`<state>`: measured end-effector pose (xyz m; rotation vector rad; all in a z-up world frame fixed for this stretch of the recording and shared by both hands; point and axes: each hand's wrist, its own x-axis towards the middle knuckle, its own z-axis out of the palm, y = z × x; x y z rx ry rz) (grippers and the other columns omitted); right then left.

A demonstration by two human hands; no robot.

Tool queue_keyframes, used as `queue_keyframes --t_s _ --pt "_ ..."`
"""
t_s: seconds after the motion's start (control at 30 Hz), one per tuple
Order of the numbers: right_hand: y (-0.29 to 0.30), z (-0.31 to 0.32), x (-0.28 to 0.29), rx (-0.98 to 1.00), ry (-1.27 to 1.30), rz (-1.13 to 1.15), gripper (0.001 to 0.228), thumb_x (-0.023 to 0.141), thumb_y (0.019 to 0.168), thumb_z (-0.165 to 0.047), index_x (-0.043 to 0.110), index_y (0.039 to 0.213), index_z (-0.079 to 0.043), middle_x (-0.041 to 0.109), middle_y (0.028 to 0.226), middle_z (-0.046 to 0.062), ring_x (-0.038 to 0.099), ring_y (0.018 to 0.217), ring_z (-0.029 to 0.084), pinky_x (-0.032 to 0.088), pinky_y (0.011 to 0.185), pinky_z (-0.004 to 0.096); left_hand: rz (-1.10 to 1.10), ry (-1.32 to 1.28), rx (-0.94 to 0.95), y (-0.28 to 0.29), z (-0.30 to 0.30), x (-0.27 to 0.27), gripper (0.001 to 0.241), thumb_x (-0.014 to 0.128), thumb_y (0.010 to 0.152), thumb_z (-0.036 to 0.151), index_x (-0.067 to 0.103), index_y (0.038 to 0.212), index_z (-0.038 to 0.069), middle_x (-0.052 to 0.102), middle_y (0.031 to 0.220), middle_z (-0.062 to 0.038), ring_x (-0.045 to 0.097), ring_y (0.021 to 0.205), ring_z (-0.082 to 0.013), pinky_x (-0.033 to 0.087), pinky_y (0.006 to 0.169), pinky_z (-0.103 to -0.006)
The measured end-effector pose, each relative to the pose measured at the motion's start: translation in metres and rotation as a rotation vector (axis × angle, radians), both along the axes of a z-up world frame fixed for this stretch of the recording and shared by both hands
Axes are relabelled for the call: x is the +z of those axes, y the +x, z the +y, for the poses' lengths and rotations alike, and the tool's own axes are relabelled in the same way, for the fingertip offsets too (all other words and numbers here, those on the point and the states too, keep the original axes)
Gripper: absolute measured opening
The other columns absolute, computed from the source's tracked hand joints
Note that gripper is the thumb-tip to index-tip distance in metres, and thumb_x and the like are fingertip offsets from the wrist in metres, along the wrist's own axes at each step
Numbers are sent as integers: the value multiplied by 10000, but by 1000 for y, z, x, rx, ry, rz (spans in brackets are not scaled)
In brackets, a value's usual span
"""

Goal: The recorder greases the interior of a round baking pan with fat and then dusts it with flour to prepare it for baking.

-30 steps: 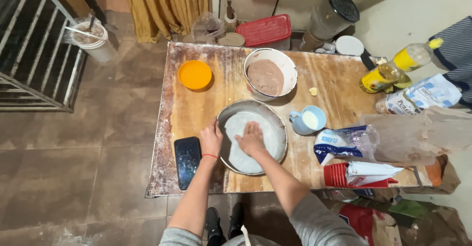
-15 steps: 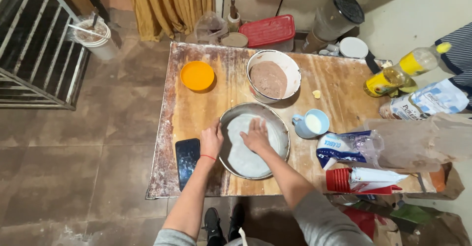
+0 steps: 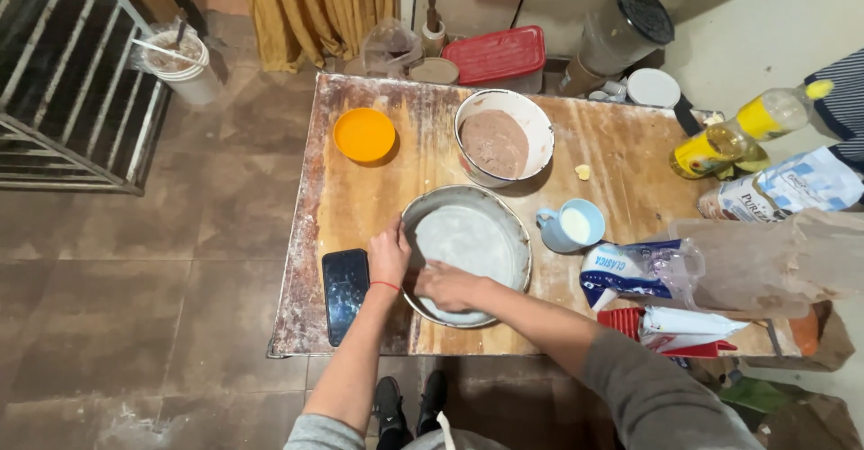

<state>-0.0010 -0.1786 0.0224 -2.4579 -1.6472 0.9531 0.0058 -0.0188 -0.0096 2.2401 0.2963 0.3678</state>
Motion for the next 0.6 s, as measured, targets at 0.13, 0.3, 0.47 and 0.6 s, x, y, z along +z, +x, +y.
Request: queue_keyframes --t_s 0.13,0.3,0.47,0.6 --pt "50 -4 -56 -31 -107 -279 520 565 858 -127 548 1371 -44 512 1458 153 416 1438 294 197 1213 511 2 23 -20 2 4 -2 284 572 981 166 709 1217 85 685 862 -292 664 782 -493 544 710 -574" --pt "78 -55 -96 -554 -31 -471 672 546 983 -398 431 1497 20 413 1568 182 394 1441 328 269 1184 460 -15 28 -37 -1 2 12 261 564 984 160 703 1194 92 679 846 -297 664 780 -497 540 710 -579" --pt "25 -63 -28 -926 -302 -253 603 491 1027 -511 634 1311 0 587 1424 194 550 1332 336 434 1099 453 -23 -22 -15 -2 -5 20 238 558 992 159 712 1159 86 679 862 -301 655 804 -504 527 723 -585" --pt "-15 -55 -29 -931 -425 -70 541 419 1047 -486 736 1188 -71 686 1307 176 643 1213 352 495 1036 481 -76 -85 11 -14 -9 29 252 539 1005 148 709 1166 56 677 906 -309 654 845 -504 529 736 -567"
